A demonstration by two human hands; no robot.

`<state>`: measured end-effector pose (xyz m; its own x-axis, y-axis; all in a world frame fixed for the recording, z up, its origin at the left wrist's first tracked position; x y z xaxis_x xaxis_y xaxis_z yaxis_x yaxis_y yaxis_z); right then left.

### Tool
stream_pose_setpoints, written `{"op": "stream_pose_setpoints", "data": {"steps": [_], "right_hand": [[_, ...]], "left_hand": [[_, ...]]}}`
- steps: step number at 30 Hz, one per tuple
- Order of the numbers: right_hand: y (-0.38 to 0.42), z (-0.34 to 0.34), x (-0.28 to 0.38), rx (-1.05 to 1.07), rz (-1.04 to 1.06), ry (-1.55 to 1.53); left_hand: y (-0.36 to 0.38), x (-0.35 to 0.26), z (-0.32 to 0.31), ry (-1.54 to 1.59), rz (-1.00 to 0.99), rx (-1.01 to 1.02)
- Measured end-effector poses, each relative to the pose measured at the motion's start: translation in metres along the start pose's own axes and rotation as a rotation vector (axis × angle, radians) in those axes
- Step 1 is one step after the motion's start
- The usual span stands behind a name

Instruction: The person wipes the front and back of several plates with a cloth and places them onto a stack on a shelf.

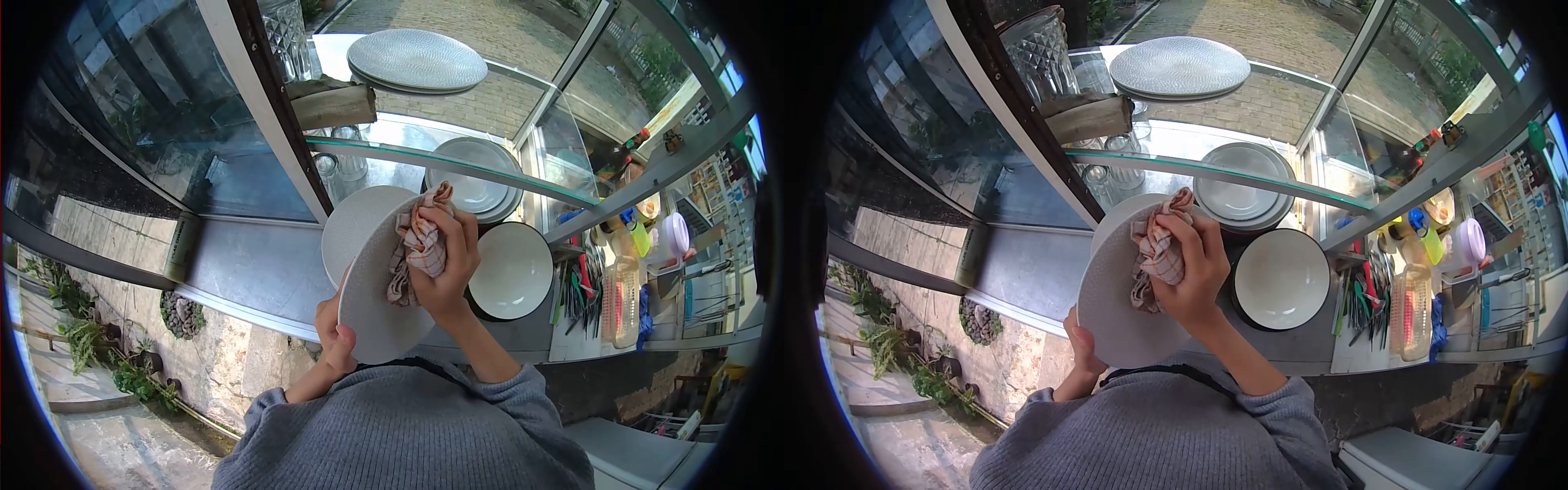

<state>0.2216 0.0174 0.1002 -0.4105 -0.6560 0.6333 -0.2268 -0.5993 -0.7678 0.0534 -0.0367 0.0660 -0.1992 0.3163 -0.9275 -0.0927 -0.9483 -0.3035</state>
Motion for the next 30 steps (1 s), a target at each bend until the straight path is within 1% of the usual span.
{"op": "stream_pose_setpoints", "data": {"steps": [1,2,3,4,5,7,8,10,12,14,15,16,18,19,20,21,22,23,24,25,27,28,30], "right_hand": [[0.006,-0.005,0.013,0.061,0.031,-0.042],[0.015,-0.009,0.024,0.122,0.061,-0.083],[0.027,-0.013,0.032,0.196,0.106,-0.083],[0.04,-0.014,0.039,0.27,0.151,-0.084],[0.052,-0.01,0.04,0.27,0.151,-0.085],[0.073,-0.008,0.031,0.365,0.204,-0.065],[0.076,-0.005,0.021,0.366,0.204,-0.068],[0.075,0.009,-0.006,0.301,0.059,0.05],[0.062,0.023,-0.023,0.143,-0.099,0.054],[0.051,0.029,-0.033,-0.056,-0.192,-0.091],[0.048,0.029,-0.035,-0.094,-0.346,-0.296],[0.042,0.035,-0.029,-0.095,-0.346,-0.295],[0.044,0.038,-0.034,0.01,-1.119,-0.882],[0.048,0.04,-0.033,-0.097,-1.288,-1.058],[0.046,0.043,-0.03,-0.098,-1.286,-1.058],[0.04,0.045,-0.026,-0.074,-1.224,-1.049],[0.036,0.046,-0.022,-0.05,-1.164,-1.041],[0.037,0.045,-0.02,-0.049,-1.168,-1.044],[0.037,0.046,-0.019,-0.103,-1.1,-1.005],[0.036,0.049,-0.017,-0.156,-1.029,-0.964],[0.03,0.052,-0.008,-0.234,-0.863,-0.864],[0.03,0.05,-0.005,-0.228,-0.863,-0.866],[0.019,0.05,0.016,-0.048,-0.258,-0.497]], "left_hand": [[-0.001,0.003,-0.001,-0.001,-0.001,0.0],[-0.003,0.008,0.0,0.035,0.016,-0.042],[-0.004,0.011,0.001,0.071,0.032,-0.082],[-0.005,0.014,0.002,0.071,0.033,-0.083],[-0.006,0.015,0.005,0.076,0.023,-0.118],[-0.007,0.019,0.013,0.087,0.016,-0.178],[-0.004,0.022,0.017,0.086,0.017,-0.18],[0.005,0.03,0.028,0.057,0.048,-0.238],[0.011,0.038,0.034,0.111,0.025,-0.26],[0.007,0.035,0.034,0.591,0.044,-0.178],[0.001,0.04,0.036,0.871,-0.187,0.03],[0.0,0.043,0.036,0.872,-0.187,0.032],[-0.006,0.04,0.035,0.995,-0.1,-0.013],[-0.01,0.038,0.036,0.997,-0.1,-0.01],[-0.014,0.04,0.037,0.943,-0.023,-0.036],[-0.017,0.042,0.039,0.888,0.052,-0.064],[-0.019,0.04,0.038,0.885,0.052,-0.067],[-0.02,0.041,0.035,0.805,0.163,-0.166],[-0.02,0.042,0.032,0.724,0.272,-0.261],[-0.022,0.04,0.027,0.723,0.274,-0.26],[-0.024,0.039,0.022,0.762,0.346,-0.373],[-0.027,0.041,0.02,0.762,0.344,-0.378],[-0.034,0.048,0.019,0.457,0.35,-0.436]]}}
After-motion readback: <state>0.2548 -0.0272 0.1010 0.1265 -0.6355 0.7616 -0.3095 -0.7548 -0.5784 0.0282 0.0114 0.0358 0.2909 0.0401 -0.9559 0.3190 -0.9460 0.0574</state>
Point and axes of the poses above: each hand's wrist, its own y-axis away from the middle knuckle, its own z-axis out of the back of the hand, x = y × z, the point moved 3 cm from there along -y, towards the middle knuckle, and after that the axes turned 13 degrees about -y, right-handed, at the moved point
